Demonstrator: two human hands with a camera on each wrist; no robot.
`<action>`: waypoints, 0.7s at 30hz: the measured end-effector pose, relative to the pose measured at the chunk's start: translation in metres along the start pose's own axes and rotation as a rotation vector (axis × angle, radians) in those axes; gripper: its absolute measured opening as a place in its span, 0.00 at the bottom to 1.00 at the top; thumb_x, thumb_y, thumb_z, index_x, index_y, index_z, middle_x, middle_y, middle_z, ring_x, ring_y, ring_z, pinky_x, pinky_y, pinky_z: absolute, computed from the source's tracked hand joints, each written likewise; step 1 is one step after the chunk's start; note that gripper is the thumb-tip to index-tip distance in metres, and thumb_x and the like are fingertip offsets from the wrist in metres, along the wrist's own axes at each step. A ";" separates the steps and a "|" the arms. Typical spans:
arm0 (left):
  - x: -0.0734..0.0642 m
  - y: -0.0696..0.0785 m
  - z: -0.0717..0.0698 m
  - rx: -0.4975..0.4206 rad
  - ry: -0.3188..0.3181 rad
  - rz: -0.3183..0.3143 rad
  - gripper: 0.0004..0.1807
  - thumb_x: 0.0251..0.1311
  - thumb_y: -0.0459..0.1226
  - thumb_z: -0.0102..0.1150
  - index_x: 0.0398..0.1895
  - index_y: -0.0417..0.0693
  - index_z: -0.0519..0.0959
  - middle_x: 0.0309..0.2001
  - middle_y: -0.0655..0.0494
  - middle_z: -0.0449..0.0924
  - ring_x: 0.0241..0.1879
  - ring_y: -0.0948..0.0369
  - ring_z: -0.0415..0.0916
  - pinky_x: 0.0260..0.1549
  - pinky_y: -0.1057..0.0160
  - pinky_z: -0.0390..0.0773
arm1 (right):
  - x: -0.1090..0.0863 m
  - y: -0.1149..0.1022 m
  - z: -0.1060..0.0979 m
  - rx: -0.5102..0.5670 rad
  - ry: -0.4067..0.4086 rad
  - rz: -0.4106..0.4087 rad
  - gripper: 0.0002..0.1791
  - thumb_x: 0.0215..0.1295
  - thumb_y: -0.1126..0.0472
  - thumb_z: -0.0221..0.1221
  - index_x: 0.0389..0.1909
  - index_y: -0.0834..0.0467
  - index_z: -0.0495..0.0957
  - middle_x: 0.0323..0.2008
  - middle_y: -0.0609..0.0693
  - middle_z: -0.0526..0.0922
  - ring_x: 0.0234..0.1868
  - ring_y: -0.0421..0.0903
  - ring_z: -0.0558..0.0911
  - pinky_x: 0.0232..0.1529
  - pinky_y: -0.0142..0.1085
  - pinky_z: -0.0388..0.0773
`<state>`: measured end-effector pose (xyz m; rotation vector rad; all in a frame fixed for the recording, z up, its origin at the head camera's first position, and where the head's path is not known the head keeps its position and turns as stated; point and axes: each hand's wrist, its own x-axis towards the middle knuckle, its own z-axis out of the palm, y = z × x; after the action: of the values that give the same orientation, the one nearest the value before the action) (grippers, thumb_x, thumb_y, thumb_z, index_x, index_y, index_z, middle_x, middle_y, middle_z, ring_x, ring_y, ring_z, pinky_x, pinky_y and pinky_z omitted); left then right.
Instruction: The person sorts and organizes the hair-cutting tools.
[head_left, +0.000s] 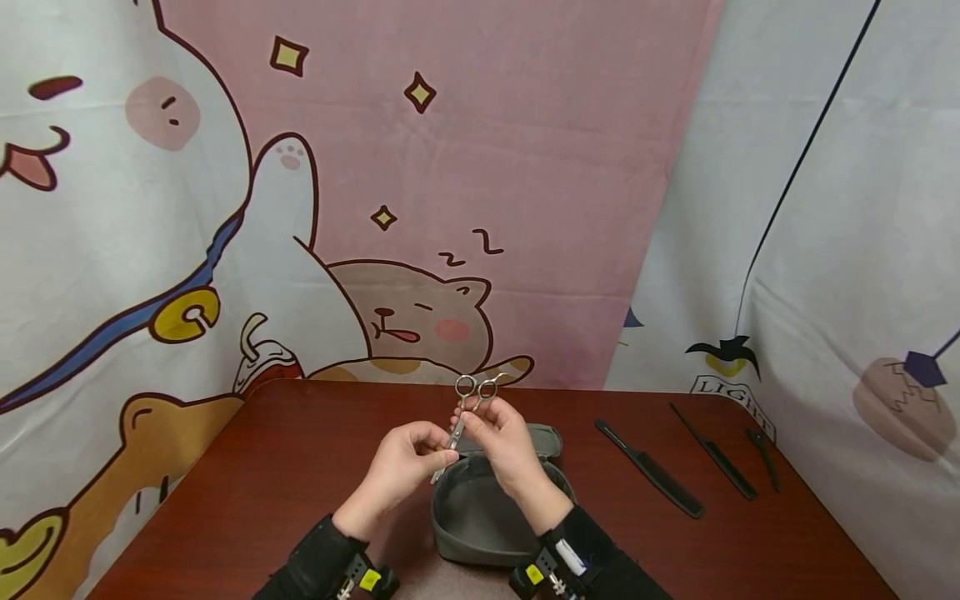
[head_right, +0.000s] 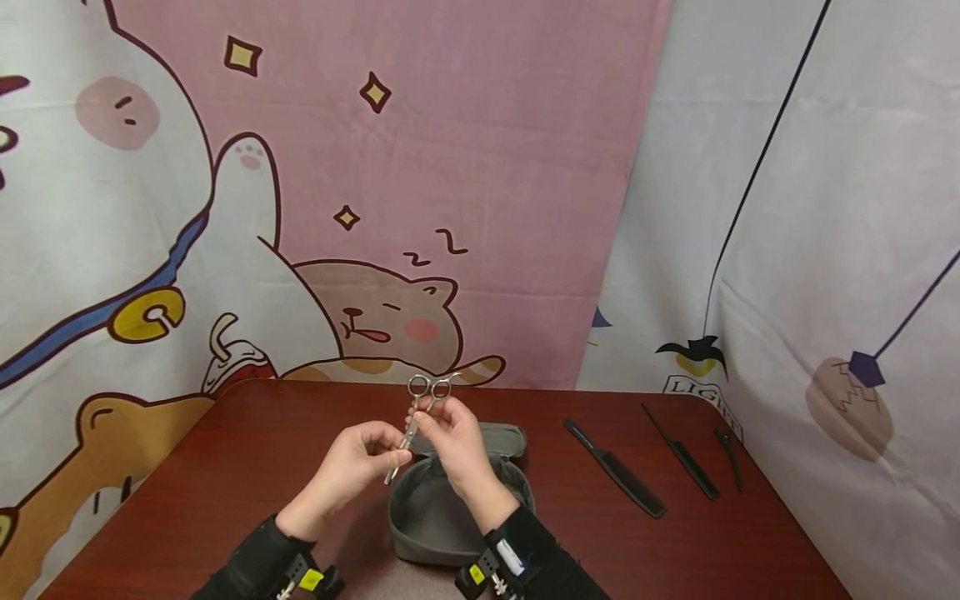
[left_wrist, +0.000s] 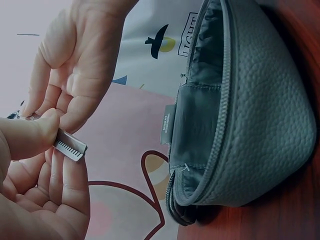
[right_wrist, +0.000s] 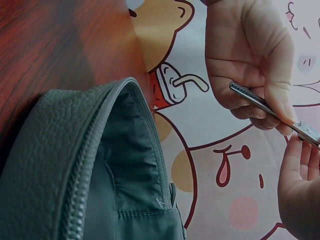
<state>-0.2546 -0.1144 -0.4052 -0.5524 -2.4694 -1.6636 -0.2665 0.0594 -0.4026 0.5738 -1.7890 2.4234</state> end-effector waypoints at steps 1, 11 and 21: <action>0.000 0.000 0.000 -0.003 -0.002 -0.002 0.05 0.55 0.31 0.71 0.29 0.43 0.83 0.26 0.56 0.78 0.26 0.59 0.73 0.23 0.65 0.72 | 0.000 0.000 0.000 0.006 0.001 -0.003 0.06 0.69 0.74 0.55 0.45 0.71 0.73 0.44 0.58 0.80 0.43 0.44 0.84 0.51 0.41 0.79; -0.002 -0.001 0.004 -0.017 -0.006 0.007 0.05 0.55 0.32 0.71 0.30 0.43 0.82 0.27 0.56 0.78 0.26 0.60 0.72 0.24 0.65 0.73 | 0.000 0.003 -0.002 0.016 -0.013 -0.008 0.07 0.69 0.73 0.57 0.44 0.72 0.71 0.41 0.50 0.80 0.42 0.42 0.84 0.48 0.37 0.80; -0.004 -0.003 0.009 -0.066 -0.016 0.078 0.05 0.55 0.31 0.71 0.30 0.42 0.82 0.27 0.60 0.78 0.25 0.63 0.73 0.24 0.64 0.74 | -0.001 0.001 -0.006 -0.007 -0.021 -0.017 0.05 0.68 0.74 0.57 0.42 0.70 0.72 0.39 0.49 0.80 0.42 0.41 0.84 0.47 0.36 0.80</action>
<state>-0.2514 -0.1085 -0.4122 -0.6629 -2.3781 -1.7227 -0.2670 0.0647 -0.4056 0.6137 -1.7929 2.4079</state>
